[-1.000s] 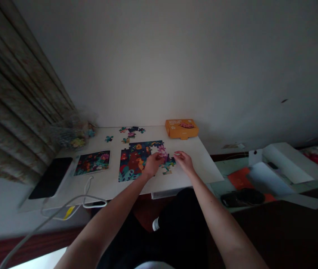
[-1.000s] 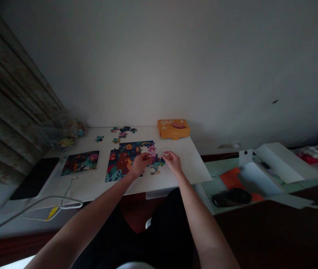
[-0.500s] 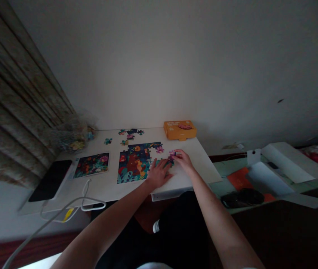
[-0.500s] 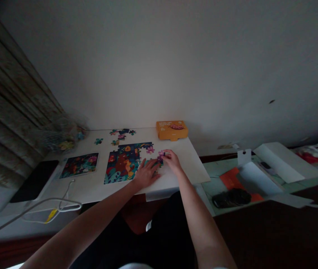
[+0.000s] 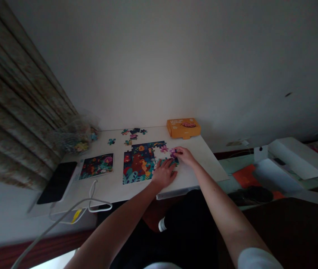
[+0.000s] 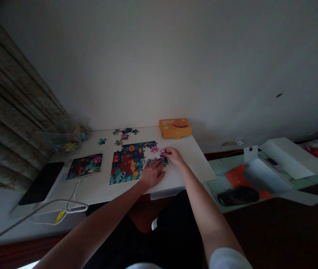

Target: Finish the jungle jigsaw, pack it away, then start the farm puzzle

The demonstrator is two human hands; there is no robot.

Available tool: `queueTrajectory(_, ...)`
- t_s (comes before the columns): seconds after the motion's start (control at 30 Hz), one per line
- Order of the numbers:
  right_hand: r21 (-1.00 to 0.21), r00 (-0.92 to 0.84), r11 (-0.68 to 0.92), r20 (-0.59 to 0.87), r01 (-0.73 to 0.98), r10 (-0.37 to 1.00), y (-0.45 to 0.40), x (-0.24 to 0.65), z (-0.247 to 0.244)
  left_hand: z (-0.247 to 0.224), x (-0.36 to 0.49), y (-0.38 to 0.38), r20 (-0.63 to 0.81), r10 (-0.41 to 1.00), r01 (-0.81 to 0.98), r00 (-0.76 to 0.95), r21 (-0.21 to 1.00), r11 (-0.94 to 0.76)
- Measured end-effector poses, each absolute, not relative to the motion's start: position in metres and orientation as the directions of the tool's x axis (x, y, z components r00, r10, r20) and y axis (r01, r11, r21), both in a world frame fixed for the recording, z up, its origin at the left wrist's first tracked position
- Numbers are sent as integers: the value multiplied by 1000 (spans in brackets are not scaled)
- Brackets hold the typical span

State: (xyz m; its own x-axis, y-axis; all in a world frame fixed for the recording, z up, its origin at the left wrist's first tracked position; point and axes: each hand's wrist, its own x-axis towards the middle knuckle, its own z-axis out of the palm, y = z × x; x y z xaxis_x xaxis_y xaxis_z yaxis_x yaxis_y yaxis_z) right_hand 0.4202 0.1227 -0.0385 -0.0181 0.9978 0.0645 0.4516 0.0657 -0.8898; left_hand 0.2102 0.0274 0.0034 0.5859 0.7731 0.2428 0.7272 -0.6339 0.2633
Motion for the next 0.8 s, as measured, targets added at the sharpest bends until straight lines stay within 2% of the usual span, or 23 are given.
queueTrajectory(0.4, -744, -78, 153, 134, 651, 988, 116, 419, -36, 4, 211, 26, 239, 778, 730, 581, 270, -628)
queueTrajectory(0.63, -751, -34, 142, 157, 645, 987, 113, 416, -39, 4, 211, 26, 233, 777, 722, 584, 287, -629)
queueTrajectory(0.8, -761, 35, 199, 279, 617, 960, 92, 408, -42, 2, 211, 27, 248, 773, 719, 585, 284, -635)
